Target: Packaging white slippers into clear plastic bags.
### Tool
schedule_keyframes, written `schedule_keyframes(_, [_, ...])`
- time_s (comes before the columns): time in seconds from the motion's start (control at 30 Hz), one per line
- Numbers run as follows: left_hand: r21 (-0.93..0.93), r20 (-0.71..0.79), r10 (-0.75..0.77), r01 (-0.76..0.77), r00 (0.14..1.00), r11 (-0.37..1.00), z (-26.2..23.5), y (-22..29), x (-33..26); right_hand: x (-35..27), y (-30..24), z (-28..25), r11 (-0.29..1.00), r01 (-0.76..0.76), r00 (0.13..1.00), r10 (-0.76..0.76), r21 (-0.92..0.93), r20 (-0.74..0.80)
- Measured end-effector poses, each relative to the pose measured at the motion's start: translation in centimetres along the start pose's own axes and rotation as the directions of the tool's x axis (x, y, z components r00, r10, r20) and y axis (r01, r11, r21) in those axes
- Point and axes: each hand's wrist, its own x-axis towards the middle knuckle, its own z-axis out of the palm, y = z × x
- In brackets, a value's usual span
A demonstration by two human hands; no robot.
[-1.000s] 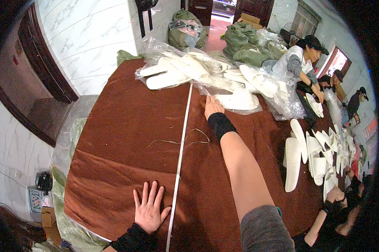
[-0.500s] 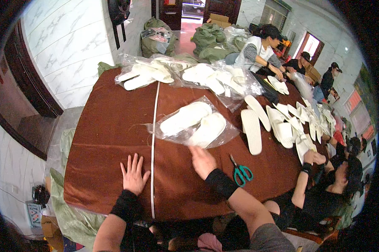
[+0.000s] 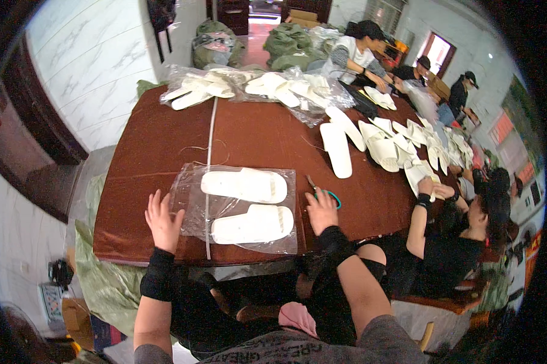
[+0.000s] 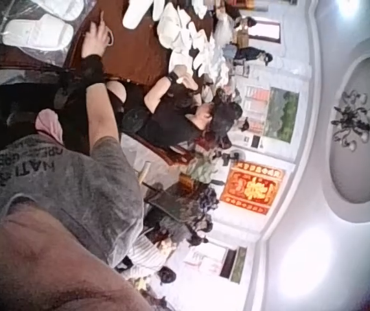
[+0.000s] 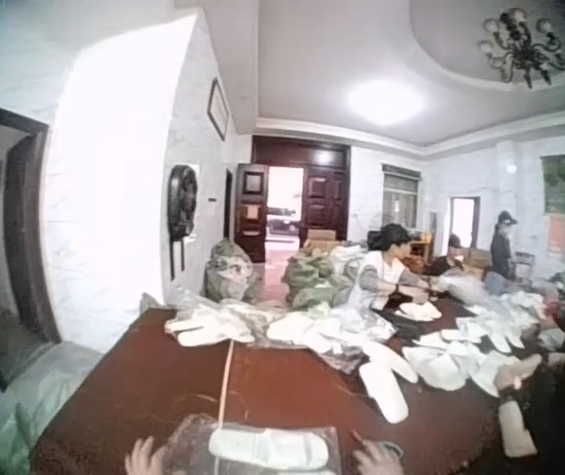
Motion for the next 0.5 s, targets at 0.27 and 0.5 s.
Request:
schedule_keyframes(0.27, [0.300, 0.387, 0.058, -0.185, 0.920, 0.936, 1.1, -3.0, -1.6, 1.7, -2.2, 0.2, 0.980, -0.166, 0.985, 0.159, 0.111, 0.070])
schedule_keyframes(0.5, [0.301, 0.153, -0.012, -0.035, 0.988, 0.953, 2.8, -0.8, -1.3, 0.1, -8.3, 2.4, 0.947, -0.093, 0.974, 0.023, 0.309, 0.225])
